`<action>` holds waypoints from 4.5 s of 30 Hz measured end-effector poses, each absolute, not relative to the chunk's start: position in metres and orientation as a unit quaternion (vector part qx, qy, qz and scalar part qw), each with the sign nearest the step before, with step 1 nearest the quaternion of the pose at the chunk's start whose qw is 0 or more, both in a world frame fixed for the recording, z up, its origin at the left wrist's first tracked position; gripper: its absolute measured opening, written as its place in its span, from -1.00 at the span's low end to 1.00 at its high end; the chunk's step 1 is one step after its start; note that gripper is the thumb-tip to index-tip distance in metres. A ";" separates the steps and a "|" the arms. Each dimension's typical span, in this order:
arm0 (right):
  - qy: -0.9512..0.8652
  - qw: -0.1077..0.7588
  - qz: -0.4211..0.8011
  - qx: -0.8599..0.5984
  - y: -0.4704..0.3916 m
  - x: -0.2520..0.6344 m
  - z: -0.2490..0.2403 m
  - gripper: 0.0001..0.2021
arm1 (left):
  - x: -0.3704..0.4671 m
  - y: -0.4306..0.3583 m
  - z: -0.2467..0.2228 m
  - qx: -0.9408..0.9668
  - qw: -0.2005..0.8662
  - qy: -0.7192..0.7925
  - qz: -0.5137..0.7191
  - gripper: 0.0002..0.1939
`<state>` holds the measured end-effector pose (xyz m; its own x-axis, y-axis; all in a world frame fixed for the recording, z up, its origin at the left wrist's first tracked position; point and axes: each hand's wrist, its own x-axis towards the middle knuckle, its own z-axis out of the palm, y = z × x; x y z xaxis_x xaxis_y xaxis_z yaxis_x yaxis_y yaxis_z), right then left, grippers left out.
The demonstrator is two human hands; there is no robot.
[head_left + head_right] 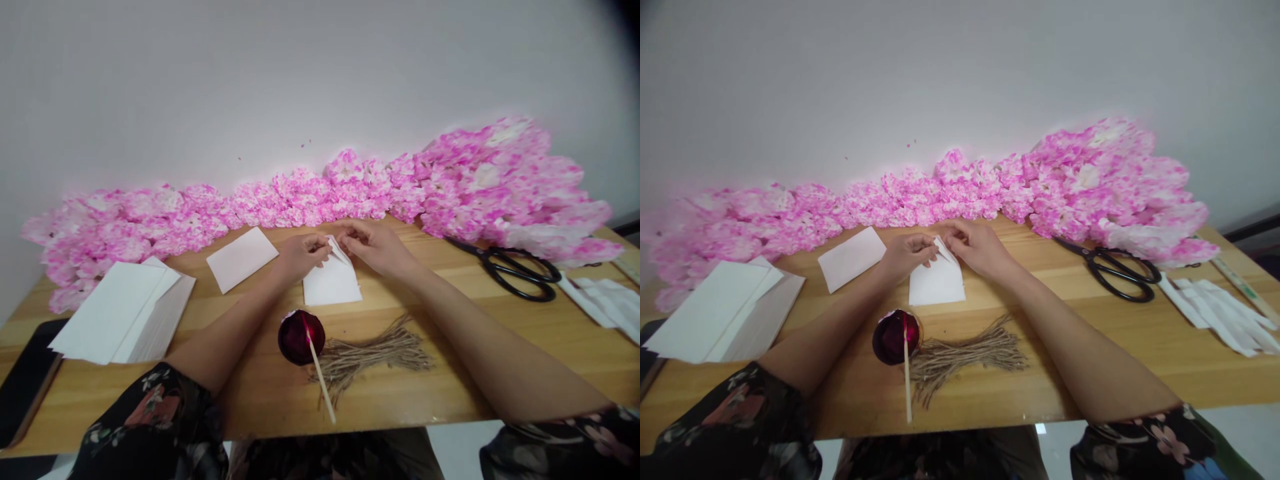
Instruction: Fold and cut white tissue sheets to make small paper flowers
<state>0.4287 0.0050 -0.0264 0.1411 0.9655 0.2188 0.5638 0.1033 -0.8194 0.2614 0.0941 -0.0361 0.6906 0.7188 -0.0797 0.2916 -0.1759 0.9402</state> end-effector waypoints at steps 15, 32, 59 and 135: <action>-0.580 0.388 0.298 -0.652 0.006 0.438 -0.026 -0.67 | 0.259 0.098 -0.043 0.741 0.550 0.332 0.197 -0.89; -0.613 0.399 0.244 -0.636 0.008 0.437 -0.039 -0.93 | 0.257 0.097 -0.038 0.736 0.562 0.327 0.189 -0.91; -0.590 0.370 0.206 -0.687 0.012 0.438 -0.039 -0.43 | 0.241 0.116 -0.035 0.812 0.381 0.293 0.331 -0.91; -0.482 0.517 0.299 -0.641 0.010 0.439 -0.033 -0.82 | 0.232 0.122 -0.045 0.736 0.517 0.346 0.266 -0.86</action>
